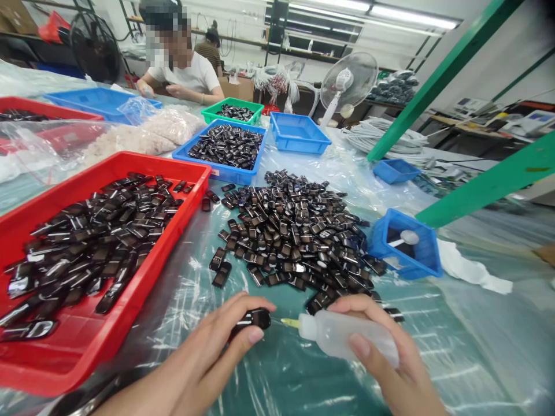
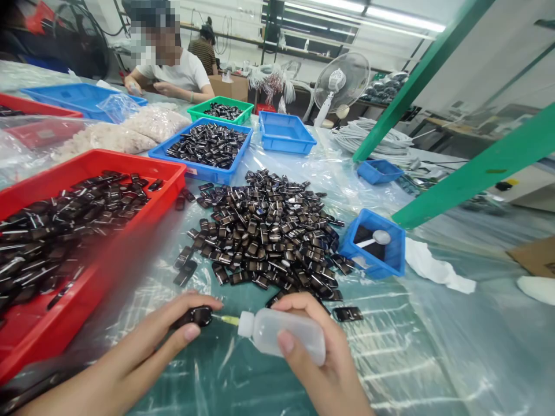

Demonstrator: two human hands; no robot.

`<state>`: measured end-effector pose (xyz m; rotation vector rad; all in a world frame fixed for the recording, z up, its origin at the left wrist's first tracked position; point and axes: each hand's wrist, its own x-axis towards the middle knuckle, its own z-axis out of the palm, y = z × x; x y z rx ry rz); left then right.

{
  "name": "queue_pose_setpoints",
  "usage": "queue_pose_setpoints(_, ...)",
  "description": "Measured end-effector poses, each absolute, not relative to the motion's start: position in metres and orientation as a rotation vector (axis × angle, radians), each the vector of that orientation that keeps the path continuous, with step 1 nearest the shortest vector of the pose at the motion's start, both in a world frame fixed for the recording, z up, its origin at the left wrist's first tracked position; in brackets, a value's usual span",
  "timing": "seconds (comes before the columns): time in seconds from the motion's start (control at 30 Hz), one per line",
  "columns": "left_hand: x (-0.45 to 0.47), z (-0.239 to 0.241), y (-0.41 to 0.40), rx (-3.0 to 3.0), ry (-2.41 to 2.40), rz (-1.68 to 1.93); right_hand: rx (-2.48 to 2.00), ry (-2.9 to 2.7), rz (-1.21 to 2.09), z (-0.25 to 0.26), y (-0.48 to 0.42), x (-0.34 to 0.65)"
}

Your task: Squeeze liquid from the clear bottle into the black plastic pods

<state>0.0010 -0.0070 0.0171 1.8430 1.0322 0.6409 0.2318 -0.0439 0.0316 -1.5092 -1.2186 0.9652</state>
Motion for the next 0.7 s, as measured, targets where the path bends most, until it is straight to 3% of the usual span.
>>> queue_pose_setpoints(0.7, -0.007, 0.014, -0.018, 2.278, 0.979, 0.516, -1.491, -1.248, 1.150, 0.036, -0.048, 0.236)
